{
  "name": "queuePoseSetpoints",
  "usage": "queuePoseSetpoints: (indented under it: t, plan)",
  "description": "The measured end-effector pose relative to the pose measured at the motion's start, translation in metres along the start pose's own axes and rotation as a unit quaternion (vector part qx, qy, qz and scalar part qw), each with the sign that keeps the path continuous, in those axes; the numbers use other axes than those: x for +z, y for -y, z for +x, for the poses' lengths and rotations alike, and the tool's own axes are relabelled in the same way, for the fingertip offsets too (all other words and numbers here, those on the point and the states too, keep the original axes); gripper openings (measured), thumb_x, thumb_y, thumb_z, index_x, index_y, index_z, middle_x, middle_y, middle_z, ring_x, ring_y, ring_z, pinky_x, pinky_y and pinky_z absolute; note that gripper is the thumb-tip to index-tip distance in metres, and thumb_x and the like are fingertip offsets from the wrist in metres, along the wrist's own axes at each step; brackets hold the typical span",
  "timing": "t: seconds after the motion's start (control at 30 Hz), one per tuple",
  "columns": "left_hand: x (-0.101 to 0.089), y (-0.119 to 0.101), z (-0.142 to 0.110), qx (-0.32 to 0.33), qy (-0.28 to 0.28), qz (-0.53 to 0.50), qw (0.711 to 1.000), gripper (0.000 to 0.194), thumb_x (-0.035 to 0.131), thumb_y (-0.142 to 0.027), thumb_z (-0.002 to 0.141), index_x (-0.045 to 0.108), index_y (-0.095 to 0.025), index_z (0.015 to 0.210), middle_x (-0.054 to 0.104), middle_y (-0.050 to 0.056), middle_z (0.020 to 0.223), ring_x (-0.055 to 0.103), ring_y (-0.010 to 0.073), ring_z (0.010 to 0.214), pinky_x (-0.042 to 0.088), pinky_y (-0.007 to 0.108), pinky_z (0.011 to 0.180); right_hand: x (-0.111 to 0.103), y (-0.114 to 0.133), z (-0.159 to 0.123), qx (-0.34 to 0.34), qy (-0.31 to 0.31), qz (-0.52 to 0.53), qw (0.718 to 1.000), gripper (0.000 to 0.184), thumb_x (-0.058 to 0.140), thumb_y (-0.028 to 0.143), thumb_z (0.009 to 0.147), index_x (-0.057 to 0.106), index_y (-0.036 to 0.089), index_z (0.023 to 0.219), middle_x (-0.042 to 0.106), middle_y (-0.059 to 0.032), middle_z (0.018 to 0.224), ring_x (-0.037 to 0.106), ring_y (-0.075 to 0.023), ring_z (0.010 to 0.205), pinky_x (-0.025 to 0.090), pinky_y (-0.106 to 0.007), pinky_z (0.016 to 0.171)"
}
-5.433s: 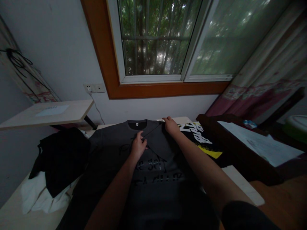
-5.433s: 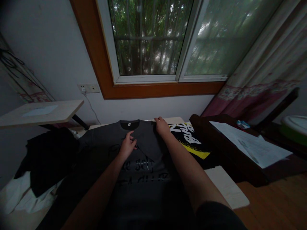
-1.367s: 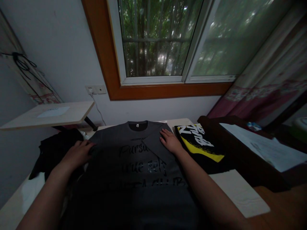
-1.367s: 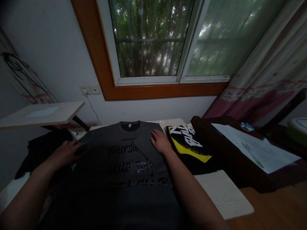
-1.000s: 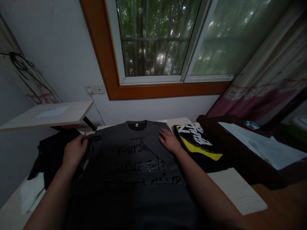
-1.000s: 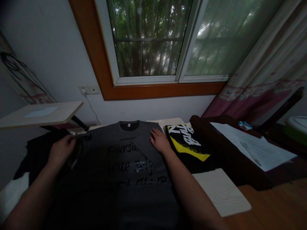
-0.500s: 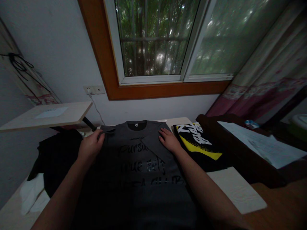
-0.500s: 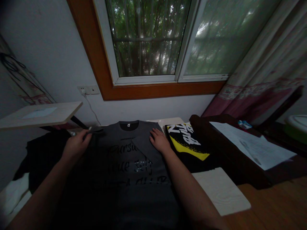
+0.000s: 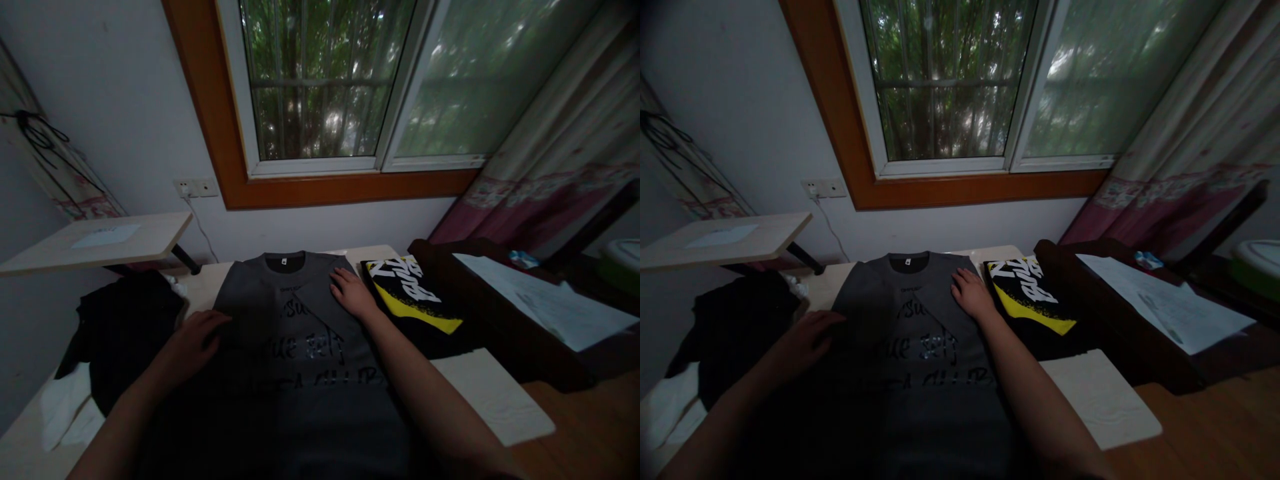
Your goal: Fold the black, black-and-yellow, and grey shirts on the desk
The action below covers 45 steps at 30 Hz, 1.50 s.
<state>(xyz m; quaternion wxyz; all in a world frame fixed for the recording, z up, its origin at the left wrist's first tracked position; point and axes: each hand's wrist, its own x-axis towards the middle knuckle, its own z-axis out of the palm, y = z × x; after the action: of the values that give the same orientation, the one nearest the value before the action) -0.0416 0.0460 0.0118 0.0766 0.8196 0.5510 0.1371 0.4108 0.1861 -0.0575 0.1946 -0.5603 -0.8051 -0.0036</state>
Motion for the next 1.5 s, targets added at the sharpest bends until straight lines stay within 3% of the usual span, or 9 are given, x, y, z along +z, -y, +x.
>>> queuePoseSetpoints:
  t: [0.2, 0.33, 0.5, 0.67, 0.8, 0.93, 1.1, 1.3, 1.5]
  plan:
    - [0.017, 0.03, -0.03, -0.065, -0.009, 0.02, 0.998, 0.048, 0.055, -0.026, 0.085, 0.063, -0.029, 0.132, 0.062, 0.006, 0.134, 0.057, 0.0259, 0.128, 0.044, 0.043, 0.115, -0.007, 0.018, 0.005, 0.002, -0.006, 0.036, 0.999, 0.044, 0.05, 0.031, 0.098, 0.064, 0.019, 0.137, 0.061, -0.0119, 0.142, 0.049, -0.028, 0.136, 0.036, -0.045, 0.118]
    - [0.022, 0.03, -0.032, -0.092, -0.002, 0.02, 0.996, 0.037, 0.051, -0.03, 0.09, 0.066, -0.028, 0.124, 0.065, 0.006, 0.13, 0.061, 0.025, 0.123, 0.045, 0.042, 0.113, -0.017, 0.056, 0.014, -0.032, -0.008, 0.082, 0.996, 0.038, 0.049, 0.029, 0.1, 0.065, 0.02, 0.133, 0.067, -0.0098, 0.131, 0.055, -0.0252, 0.125, 0.041, -0.039, 0.111]
    - [0.014, 0.023, -0.036, -0.129, -0.013, 0.055, 0.99, 0.034, 0.045, -0.032, 0.094, 0.065, -0.028, 0.121, 0.066, 0.006, 0.13, 0.063, 0.0239, 0.12, 0.048, 0.038, 0.108, -0.015, 0.112, 0.027, -0.08, 0.047, 0.095, 0.991, 0.04, 0.052, 0.04, 0.102, 0.062, 0.022, 0.136, 0.068, -0.0097, 0.125, 0.058, -0.0243, 0.118, 0.041, -0.038, 0.106]
    - [0.006, 0.022, -0.05, -0.208, -0.036, 0.141, 0.967, 0.037, 0.035, -0.035, 0.098, 0.061, -0.026, 0.123, 0.064, 0.009, 0.119, 0.069, 0.0244, 0.099, 0.056, 0.034, 0.077, -0.004, 0.152, 0.033, -0.072, 0.076, 0.095, 0.99, 0.051, 0.059, 0.052, 0.097, 0.059, 0.024, 0.14, 0.066, -0.0108, 0.126, 0.057, -0.028, 0.118, 0.044, -0.04, 0.099]
    - [0.006, 0.025, -0.06, -0.265, 0.017, 0.156, 0.951, 0.039, 0.034, -0.037, 0.099, 0.061, -0.025, 0.124, 0.063, 0.01, 0.117, 0.07, 0.0249, 0.088, 0.053, 0.035, 0.068, -0.001, 0.175, 0.035, -0.064, 0.102, 0.117, 0.986, 0.056, 0.065, 0.048, 0.093, 0.055, 0.024, 0.142, 0.07, -0.0093, 0.123, 0.059, -0.0295, 0.113, 0.047, -0.04, 0.093]
    - [0.0, 0.027, -0.06, -0.264, 0.053, 0.136, 0.954, 0.037, 0.037, -0.037, 0.099, 0.062, -0.028, 0.124, 0.064, 0.008, 0.116, 0.071, 0.024, 0.09, 0.052, 0.034, 0.072, 0.005, 0.189, 0.034, -0.054, 0.125, 0.144, 0.98, 0.059, 0.069, 0.038, 0.09, 0.052, 0.024, 0.145, 0.073, -0.0079, 0.119, 0.062, -0.0281, 0.109, 0.048, -0.037, 0.09]
    - [-0.012, 0.028, -0.029, -0.197, -0.011, 0.09, 0.976, 0.035, 0.042, -0.035, 0.097, 0.06, -0.032, 0.127, 0.063, 0.005, 0.123, 0.069, 0.0228, 0.1, 0.054, 0.034, 0.082, 0.018, 0.193, 0.027, -0.051, 0.091, 0.192, 0.976, 0.053, 0.068, 0.025, 0.088, 0.057, 0.021, 0.141, 0.07, -0.0083, 0.127, 0.062, -0.0256, 0.112, 0.047, -0.037, 0.096]
    - [0.003, 0.052, 0.051, -0.1, -0.107, 0.011, 0.989, 0.032, 0.044, -0.038, 0.096, 0.064, -0.023, 0.116, 0.065, 0.008, 0.121, 0.063, 0.0229, 0.115, 0.048, 0.035, 0.103, 0.024, 0.188, 0.009, -0.047, 0.04, 0.236, 0.97, 0.044, 0.063, 0.022, 0.092, 0.06, 0.021, 0.136, 0.068, -0.0087, 0.128, 0.058, -0.024, 0.117, 0.044, -0.038, 0.102]
    - [0.021, 0.069, 0.107, -0.181, -0.133, 0.058, 0.973, 0.041, 0.05, -0.048, 0.094, 0.068, -0.017, 0.113, 0.068, 0.012, 0.109, 0.066, 0.0259, 0.103, 0.049, 0.037, 0.099, 0.02, 0.186, 0.002, -0.069, 0.034, 0.23, 0.97, 0.048, 0.059, 0.024, 0.095, 0.054, 0.021, 0.142, 0.066, -0.011, 0.131, 0.058, -0.0247, 0.122, 0.044, -0.04, 0.105]
